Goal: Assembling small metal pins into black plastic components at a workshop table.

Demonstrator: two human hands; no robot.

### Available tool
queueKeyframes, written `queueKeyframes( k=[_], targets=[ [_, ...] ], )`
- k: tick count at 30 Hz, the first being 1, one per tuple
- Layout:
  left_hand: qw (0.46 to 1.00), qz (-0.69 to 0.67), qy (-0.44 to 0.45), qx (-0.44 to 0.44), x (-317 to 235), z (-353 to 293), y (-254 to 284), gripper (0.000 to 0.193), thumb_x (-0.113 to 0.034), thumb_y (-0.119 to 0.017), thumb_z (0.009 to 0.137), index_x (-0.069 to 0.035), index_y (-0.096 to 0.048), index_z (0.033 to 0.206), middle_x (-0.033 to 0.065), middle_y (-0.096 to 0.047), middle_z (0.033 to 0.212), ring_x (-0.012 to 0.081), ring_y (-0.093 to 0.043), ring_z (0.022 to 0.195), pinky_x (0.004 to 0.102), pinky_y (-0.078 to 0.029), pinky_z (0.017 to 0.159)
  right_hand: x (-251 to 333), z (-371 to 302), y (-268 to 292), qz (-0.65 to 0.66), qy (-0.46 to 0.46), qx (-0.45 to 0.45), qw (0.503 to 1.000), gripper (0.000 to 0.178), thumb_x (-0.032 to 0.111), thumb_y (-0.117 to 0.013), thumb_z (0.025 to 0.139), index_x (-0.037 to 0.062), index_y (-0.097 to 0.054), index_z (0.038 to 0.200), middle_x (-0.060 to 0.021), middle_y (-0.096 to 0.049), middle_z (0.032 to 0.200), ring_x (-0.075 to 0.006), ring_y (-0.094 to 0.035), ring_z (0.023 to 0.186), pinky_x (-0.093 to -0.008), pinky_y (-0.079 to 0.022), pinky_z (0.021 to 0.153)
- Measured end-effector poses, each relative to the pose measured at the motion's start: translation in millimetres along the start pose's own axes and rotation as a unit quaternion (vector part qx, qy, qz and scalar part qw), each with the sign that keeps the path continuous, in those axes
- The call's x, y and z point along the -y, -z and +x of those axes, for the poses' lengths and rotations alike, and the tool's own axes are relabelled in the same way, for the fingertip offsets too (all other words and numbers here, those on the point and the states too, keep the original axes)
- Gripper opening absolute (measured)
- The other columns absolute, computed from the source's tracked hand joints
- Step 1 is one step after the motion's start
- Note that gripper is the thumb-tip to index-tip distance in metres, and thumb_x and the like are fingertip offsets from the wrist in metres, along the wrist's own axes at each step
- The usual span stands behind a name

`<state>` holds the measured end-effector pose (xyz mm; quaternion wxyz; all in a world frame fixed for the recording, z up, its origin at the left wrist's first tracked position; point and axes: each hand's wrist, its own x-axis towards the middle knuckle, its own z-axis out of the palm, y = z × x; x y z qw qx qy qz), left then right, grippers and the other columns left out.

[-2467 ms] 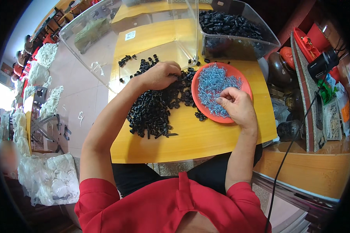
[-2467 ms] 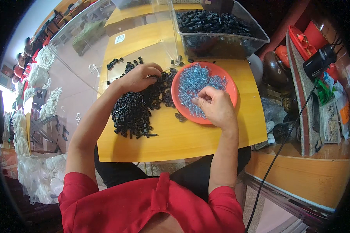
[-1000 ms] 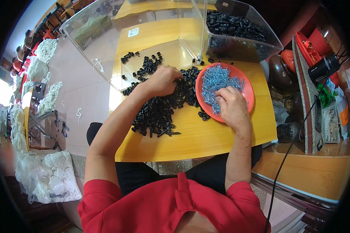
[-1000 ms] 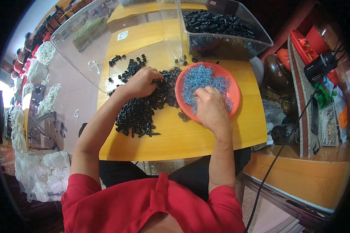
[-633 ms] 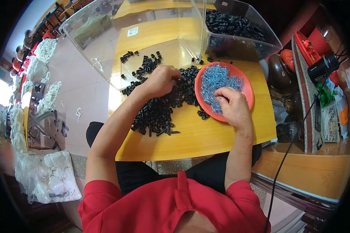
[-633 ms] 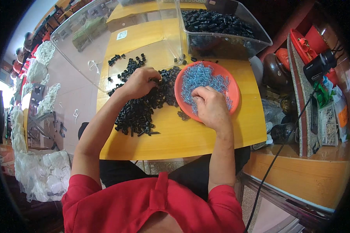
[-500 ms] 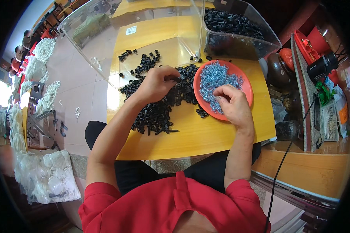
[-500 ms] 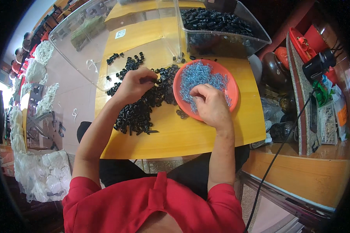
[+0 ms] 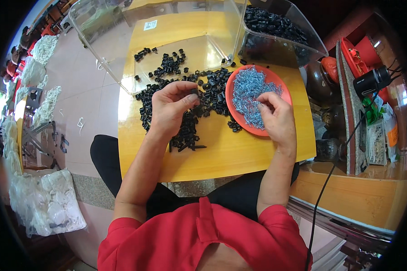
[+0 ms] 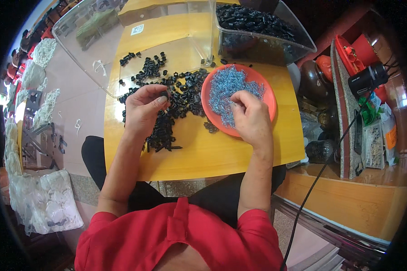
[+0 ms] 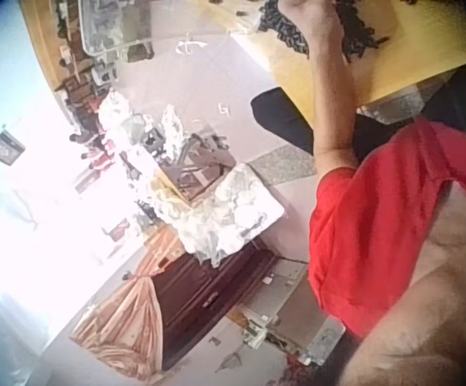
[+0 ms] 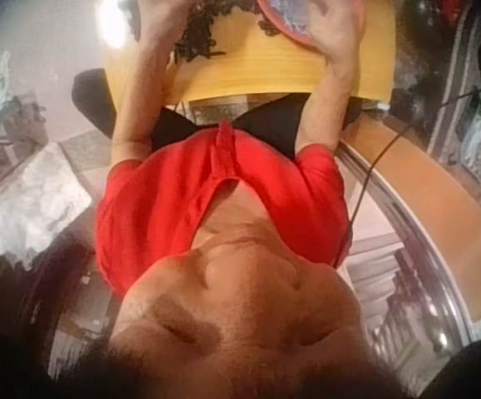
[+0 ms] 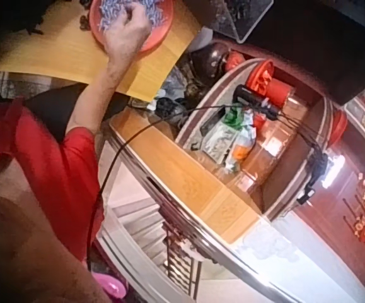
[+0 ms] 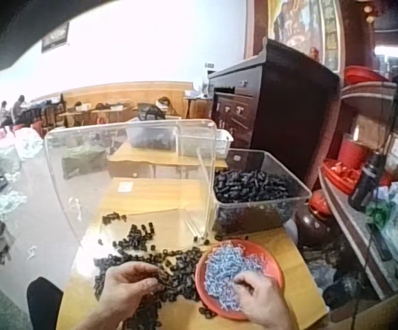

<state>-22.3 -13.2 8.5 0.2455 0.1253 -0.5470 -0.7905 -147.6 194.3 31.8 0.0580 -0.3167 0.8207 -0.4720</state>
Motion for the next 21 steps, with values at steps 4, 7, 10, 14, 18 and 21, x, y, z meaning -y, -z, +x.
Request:
queueKeyframes(
  k=[4,7,10,14,18,21],
  targets=[
    [1.0,-0.018,0.005,-0.011,-1.6,-1.3,3.7,0.022,0.002,-0.062,0.072,0.003,-0.059,0.094,0.0061,-0.061,0.079,0.011,-0.058,0.068,0.0208,-0.047,0.064,5.2,-1.0,1.4,0.012,0.029,-0.083,0.996,0.017,-0.005,-0.056,0.071,-0.0018,-0.056,0.087,-0.0127,-0.057,0.076,-0.0191,-0.056,0.063,-0.0275,-0.044,0.058],
    [0.998,-0.063,-0.009,-0.011,-2.7,-3.5,6.2,0.022,0.002,-0.062,0.072,0.002,-0.058,0.094,0.006,-0.061,0.079,0.0108,-0.057,0.068,0.0209,-0.047,0.063,17.3,-0.5,-0.3,-0.024,0.093,0.001,0.995,0.02,-0.003,-0.057,0.069,-0.0021,-0.057,0.089,-0.0138,-0.057,0.079,-0.0215,-0.056,0.064,-0.0285,-0.045,0.06],
    [0.998,-0.06,-0.013,-0.016,-4.0,-6.7,6.6,0.023,0.001,-0.063,0.072,0.002,-0.058,0.095,0.0055,-0.06,0.079,0.0109,-0.057,0.068,0.0212,-0.047,0.062,14.8,-2.0,8.2,-0.107,0.054,0.038,0.992,0.022,0.0,-0.06,0.067,-0.0011,-0.059,0.089,-0.0152,-0.057,0.079,-0.0265,-0.056,0.069,-0.0326,-0.045,0.064],
    [0.999,-0.048,0.016,-0.013,-4.7,-8.6,2.3,0.023,0.001,-0.063,0.072,0.001,-0.058,0.094,0.0044,-0.06,0.078,0.0103,-0.057,0.067,0.021,-0.047,0.062,5.1,-4.1,14.5,-0.218,0.061,0.086,0.97,0.02,0.004,-0.062,0.065,0.0005,-0.061,0.085,-0.0161,-0.057,0.08,-0.0303,-0.055,0.077,-0.0366,-0.044,0.07],
    [0.997,-0.072,0.026,-0.007,-2.9,-10.0,0.7,0.022,0.002,-0.063,0.071,0.001,-0.059,0.093,0.0039,-0.06,0.077,0.01,-0.056,0.066,0.0206,-0.046,0.06,4.0,-3.8,-1.6,-0.296,0.075,0.109,0.946,0.017,0.001,-0.064,0.063,-0.0005,-0.061,0.08,-0.0141,-0.056,0.078,-0.0298,-0.053,0.08,-0.0351,-0.043,0.071],
    [0.998,-0.062,0.031,0.008,-0.3,-11.0,3.2,0.023,0.002,-0.063,0.072,0.002,-0.057,0.095,0.0087,-0.061,0.082,0.013,-0.055,0.067,0.023,-0.044,0.061,0.3,-2.0,-1.8,-0.283,0.084,0.101,0.95,0.015,0.0,-0.062,0.065,-0.0007,-0.061,0.079,-0.0136,-0.055,0.076,-0.0294,-0.053,0.079,-0.0348,-0.043,0.071]
  ],
)
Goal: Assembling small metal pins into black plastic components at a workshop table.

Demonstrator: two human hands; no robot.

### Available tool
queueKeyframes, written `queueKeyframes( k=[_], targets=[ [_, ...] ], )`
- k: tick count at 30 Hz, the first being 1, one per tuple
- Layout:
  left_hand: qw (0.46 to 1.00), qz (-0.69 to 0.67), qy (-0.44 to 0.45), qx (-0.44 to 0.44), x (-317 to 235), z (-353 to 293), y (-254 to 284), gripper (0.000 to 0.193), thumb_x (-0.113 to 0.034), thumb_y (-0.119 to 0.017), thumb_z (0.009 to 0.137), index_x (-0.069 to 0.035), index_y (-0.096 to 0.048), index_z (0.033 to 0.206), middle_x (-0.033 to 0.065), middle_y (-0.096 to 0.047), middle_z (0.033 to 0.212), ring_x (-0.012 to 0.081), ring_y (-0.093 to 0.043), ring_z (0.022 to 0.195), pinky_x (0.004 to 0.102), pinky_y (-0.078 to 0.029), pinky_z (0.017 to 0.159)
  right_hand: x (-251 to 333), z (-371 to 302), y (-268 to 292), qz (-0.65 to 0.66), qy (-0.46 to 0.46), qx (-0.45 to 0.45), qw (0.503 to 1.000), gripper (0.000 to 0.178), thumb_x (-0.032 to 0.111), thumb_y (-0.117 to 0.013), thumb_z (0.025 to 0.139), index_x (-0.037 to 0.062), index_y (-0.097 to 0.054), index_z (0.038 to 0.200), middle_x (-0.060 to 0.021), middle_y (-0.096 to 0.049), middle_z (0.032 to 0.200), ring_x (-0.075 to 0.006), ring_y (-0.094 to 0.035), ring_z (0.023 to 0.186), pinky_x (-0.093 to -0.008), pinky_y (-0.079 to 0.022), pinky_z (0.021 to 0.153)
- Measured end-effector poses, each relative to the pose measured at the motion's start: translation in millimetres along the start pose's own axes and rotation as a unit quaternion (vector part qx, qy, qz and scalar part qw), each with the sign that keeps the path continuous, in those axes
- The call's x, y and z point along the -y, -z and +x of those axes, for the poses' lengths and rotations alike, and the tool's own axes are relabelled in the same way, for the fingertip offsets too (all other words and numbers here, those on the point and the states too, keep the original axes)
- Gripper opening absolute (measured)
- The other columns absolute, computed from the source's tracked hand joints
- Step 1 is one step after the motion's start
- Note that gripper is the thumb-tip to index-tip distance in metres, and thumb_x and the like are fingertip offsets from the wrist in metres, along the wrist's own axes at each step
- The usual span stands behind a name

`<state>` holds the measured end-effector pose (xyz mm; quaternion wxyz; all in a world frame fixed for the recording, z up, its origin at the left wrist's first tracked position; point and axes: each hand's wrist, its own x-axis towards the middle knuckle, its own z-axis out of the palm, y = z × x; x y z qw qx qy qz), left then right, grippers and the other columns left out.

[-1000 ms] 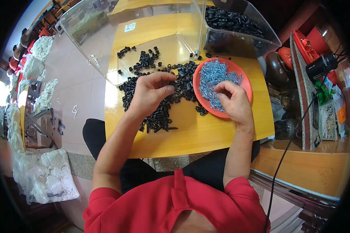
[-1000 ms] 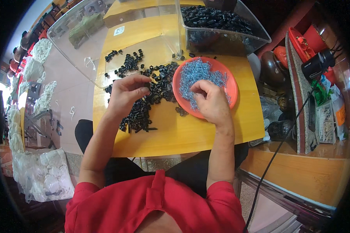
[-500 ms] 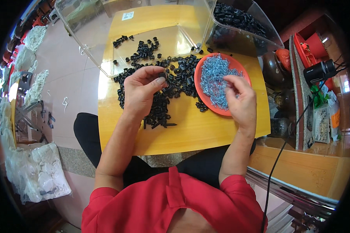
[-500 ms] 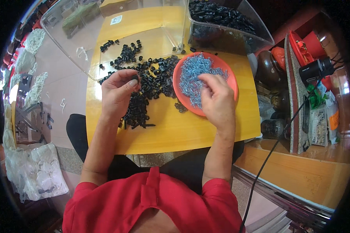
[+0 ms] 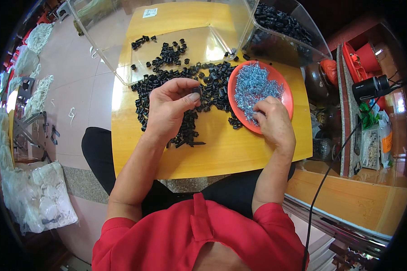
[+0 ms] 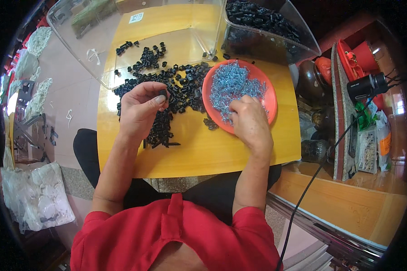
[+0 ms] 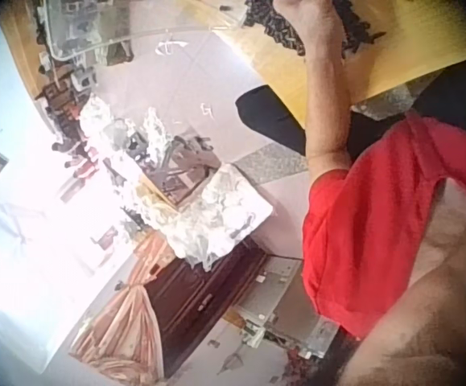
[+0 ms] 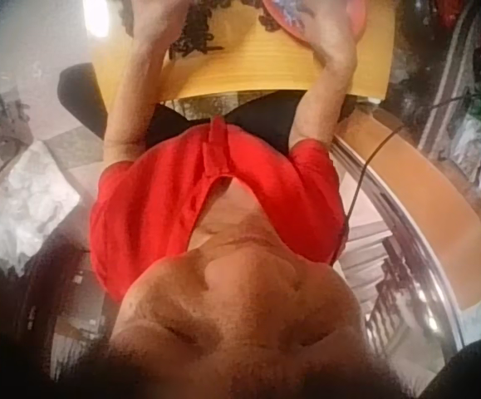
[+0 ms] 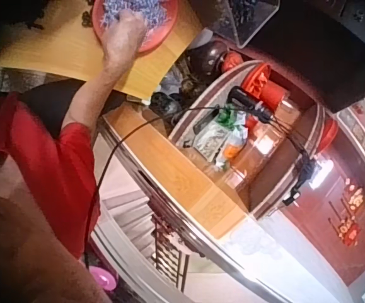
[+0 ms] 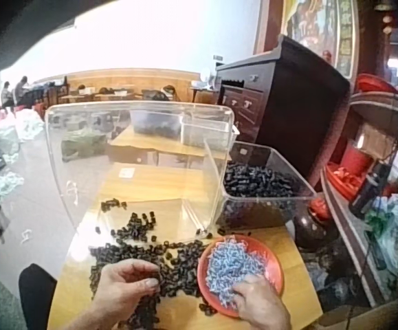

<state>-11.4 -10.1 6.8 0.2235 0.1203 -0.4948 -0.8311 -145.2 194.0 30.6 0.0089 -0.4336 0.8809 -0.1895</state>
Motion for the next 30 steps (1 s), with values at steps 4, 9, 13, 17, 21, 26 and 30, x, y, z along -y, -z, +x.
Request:
queueKeyframes(
  k=[4,9,13,17,21,26,30],
  targets=[
    [1.0,-0.002,0.012,0.001,-1.1,0.4,-4.0,0.023,0.003,-0.062,0.072,0.002,-0.057,0.095,0.009,-0.06,0.082,0.0132,-0.055,0.066,0.0231,-0.043,0.061,-4.3,2.3,5.6,0.116,-0.011,-0.055,0.992,0.01,0.002,-0.06,0.069,0.0011,-0.061,0.079,-0.0143,-0.057,0.078,-0.0308,-0.054,0.077,-0.0363,-0.043,0.069],
    [1.0,-0.004,0.013,0.009,-1.9,-0.8,-4.0,0.022,0.004,-0.059,0.073,0.003,-0.056,0.095,0.0092,-0.06,0.081,0.0134,-0.054,0.066,0.023,-0.042,0.061,-3.0,2.9,6.3,0.15,-0.036,-0.089,0.984,0.008,0.001,-0.056,0.073,-0.0012,-0.059,0.08,-0.016,-0.058,0.077,-0.0315,-0.056,0.073,-0.0357,-0.043,0.065],
    [1.0,-0.014,0.014,0.004,-2.4,-0.6,-2.3,0.022,0.004,-0.059,0.073,0.003,-0.056,0.095,0.0091,-0.059,0.08,0.0135,-0.054,0.066,0.0233,-0.042,0.06,2.4,3.4,7.1,0.149,-0.065,-0.118,0.98,0.008,0.001,-0.055,0.075,-0.0026,-0.056,0.082,-0.0169,-0.058,0.078,-0.032,-0.056,0.072,-0.0355,-0.044,0.064],
    [0.999,-0.038,0.015,0.007,-1.1,1.0,-2.5,0.021,0.004,-0.058,0.074,0.003,-0.056,0.095,0.0091,-0.059,0.08,0.0138,-0.053,0.066,0.0238,-0.041,0.06,17.7,4.3,6.5,0.169,-0.046,-0.117,0.978,0.008,0.001,-0.054,0.075,-0.0026,-0.055,0.082,-0.0168,-0.058,0.077,-0.032,-0.056,0.072,-0.0351,-0.044,0.063],
    [0.998,-0.068,0.011,0.013,-0.3,1.9,-0.4,0.02,0.003,-0.058,0.075,0.003,-0.057,0.095,0.009,-0.059,0.08,0.0138,-0.053,0.067,0.0239,-0.041,0.06,41.6,5.6,2.0,0.212,0.01,-0.106,0.972,0.007,0.0,-0.054,0.075,-0.0016,-0.056,0.081,-0.016,-0.057,0.075,-0.0318,-0.056,0.071,-0.0356,-0.044,0.062],
    [0.997,-0.081,0.012,-0.007,-1.7,3.4,-3.8,0.019,0.005,-0.06,0.073,0.003,-0.058,0.092,0.0058,-0.059,0.074,0.0111,-0.055,0.063,0.021,-0.043,0.057,60.9,7.8,-16.1,0.204,0.082,-0.032,0.975,0.009,0.003,-0.057,0.072,-0.0011,-0.056,0.08,-0.0162,-0.057,0.074,-0.0331,-0.055,0.071,-0.0373,-0.044,0.063],
    [0.996,-0.083,0.007,-0.015,-4.3,3.9,-0.9,0.019,0.005,-0.059,0.073,0.004,-0.057,0.092,0.0068,-0.059,0.074,0.012,-0.055,0.063,0.0215,-0.043,0.057,59.8,8.8,-19.7,0.151,0.095,-0.024,0.984,0.011,0.004,-0.058,0.072,-0.0012,-0.058,0.081,-0.0168,-0.058,0.076,-0.0329,-0.056,0.072,-0.038,-0.045,0.064]
  ],
)
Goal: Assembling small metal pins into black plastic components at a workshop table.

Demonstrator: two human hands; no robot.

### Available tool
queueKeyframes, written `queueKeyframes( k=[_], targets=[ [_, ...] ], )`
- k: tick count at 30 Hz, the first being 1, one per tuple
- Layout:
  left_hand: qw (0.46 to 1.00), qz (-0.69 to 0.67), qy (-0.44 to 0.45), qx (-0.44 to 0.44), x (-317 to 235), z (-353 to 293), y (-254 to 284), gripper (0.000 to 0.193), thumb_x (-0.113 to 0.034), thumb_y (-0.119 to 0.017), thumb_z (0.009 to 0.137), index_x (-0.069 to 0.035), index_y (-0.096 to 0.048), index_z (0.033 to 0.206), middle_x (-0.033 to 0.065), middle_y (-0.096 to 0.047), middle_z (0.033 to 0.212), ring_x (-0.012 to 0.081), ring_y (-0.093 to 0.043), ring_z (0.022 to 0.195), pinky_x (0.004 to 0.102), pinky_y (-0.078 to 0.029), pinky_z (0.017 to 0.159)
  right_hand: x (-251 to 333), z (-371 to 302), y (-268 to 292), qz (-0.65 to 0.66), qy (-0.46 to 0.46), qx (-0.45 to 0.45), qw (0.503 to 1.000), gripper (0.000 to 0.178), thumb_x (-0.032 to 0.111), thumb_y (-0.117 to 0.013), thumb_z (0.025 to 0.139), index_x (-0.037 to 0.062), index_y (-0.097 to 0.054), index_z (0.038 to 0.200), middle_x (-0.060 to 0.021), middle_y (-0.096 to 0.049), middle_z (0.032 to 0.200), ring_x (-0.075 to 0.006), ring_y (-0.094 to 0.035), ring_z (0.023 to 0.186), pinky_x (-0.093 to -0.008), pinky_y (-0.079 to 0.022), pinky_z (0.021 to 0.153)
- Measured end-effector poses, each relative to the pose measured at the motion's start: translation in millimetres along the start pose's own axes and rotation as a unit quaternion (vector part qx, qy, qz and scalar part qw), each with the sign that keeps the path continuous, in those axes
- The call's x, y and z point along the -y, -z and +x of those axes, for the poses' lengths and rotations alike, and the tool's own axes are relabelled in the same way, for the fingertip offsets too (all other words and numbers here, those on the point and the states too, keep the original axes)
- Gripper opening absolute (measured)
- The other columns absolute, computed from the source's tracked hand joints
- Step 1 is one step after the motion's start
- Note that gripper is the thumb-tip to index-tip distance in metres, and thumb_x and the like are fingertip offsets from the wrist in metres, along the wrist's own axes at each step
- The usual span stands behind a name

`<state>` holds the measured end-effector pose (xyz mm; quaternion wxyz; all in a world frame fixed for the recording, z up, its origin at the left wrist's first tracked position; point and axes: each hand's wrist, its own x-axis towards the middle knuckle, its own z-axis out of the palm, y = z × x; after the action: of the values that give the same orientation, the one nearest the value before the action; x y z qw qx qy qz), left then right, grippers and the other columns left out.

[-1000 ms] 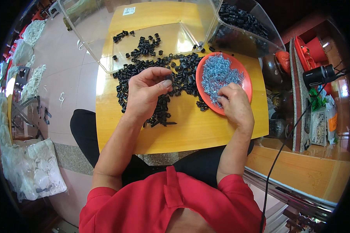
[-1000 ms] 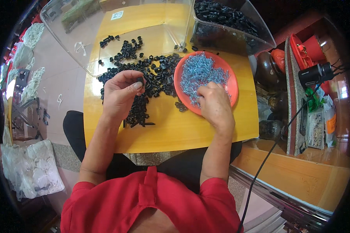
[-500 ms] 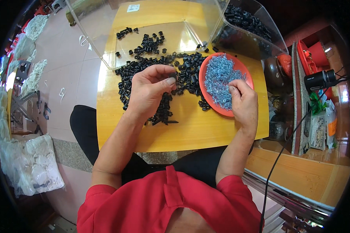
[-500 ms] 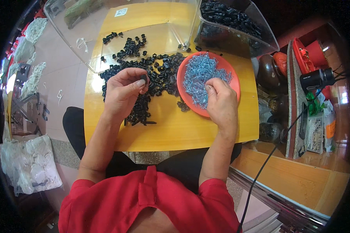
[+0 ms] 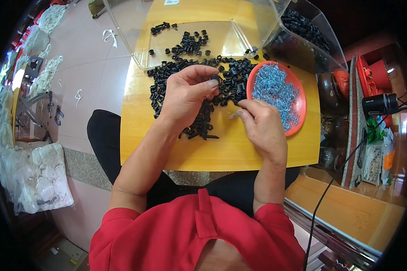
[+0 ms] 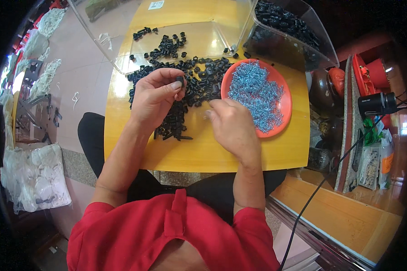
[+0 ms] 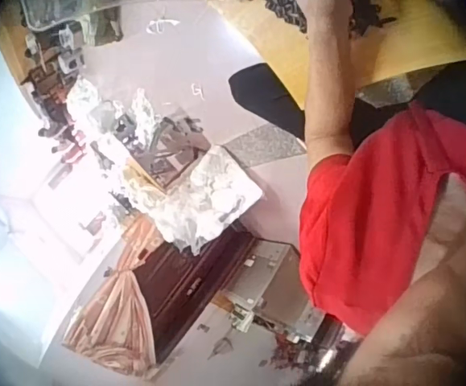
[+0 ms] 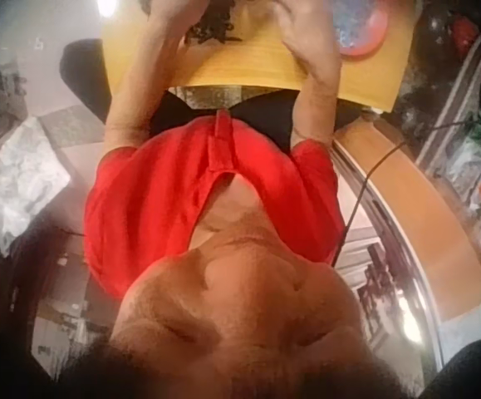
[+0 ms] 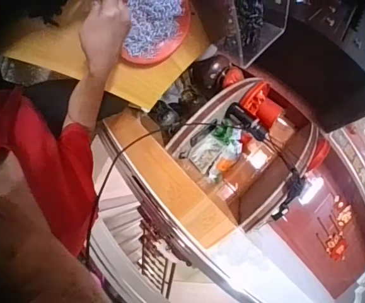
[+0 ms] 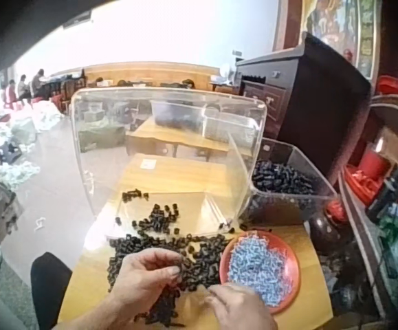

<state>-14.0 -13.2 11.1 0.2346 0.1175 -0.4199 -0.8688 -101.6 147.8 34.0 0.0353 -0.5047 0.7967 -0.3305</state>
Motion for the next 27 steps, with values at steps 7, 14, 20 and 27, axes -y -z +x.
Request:
queueKeyframes(
  k=[7,14,20,27],
  targets=[
    [0.999,-0.045,0.005,-0.013,-3.1,2.4,4.8,0.018,0.006,-0.058,0.073,0.005,-0.057,0.092,0.0085,-0.058,0.074,0.0144,-0.055,0.063,0.0239,-0.043,0.057,-0.2,-5.9,13.3,0.021,-0.042,-0.012,0.999,0.013,0.004,-0.058,0.072,-0.0014,-0.059,0.084,-0.0174,-0.058,0.076,-0.0329,-0.057,0.07,-0.0378,-0.045,0.062],
    [0.998,-0.048,0.007,-0.026,-6.3,2.8,7.8,0.019,0.002,-0.059,0.075,0.002,-0.057,0.094,0.0075,-0.059,0.079,0.0149,-0.056,0.066,0.0257,-0.046,0.061,6.4,-12.2,9.1,-0.049,0.023,0.092,0.994,0.013,0.003,-0.06,0.068,0.0,-0.059,0.081,-0.0146,-0.056,0.074,-0.0309,-0.056,0.071,-0.0372,-0.045,0.063],
    [0.997,-0.067,0.013,-0.024,-5.5,3.3,7.8,0.019,0.003,-0.059,0.074,0.001,-0.058,0.093,0.0062,-0.059,0.077,0.0146,-0.057,0.065,0.0257,-0.045,0.06,13.0,-13.0,-13.2,-0.103,0.042,0.188,0.976,0.007,0.006,-0.057,0.069,0.0028,-0.055,0.075,-0.0134,-0.053,0.072,-0.0309,-0.055,0.076,-0.0394,-0.044,0.065],
    [0.995,-0.085,0.038,0.031,-2.2,4.1,15.1,0.02,0.0,-0.059,0.076,-0.001,-0.056,0.095,0.0084,-0.059,0.085,0.0154,-0.055,0.069,0.0265,-0.044,0.063,9.0,-9.2,-12.2,-0.061,0.051,0.15,0.986,0.007,0.004,-0.057,0.07,0.0016,-0.053,0.076,-0.0142,-0.052,0.072,-0.0313,-0.054,0.077,-0.0399,-0.043,0.066]
  ],
)
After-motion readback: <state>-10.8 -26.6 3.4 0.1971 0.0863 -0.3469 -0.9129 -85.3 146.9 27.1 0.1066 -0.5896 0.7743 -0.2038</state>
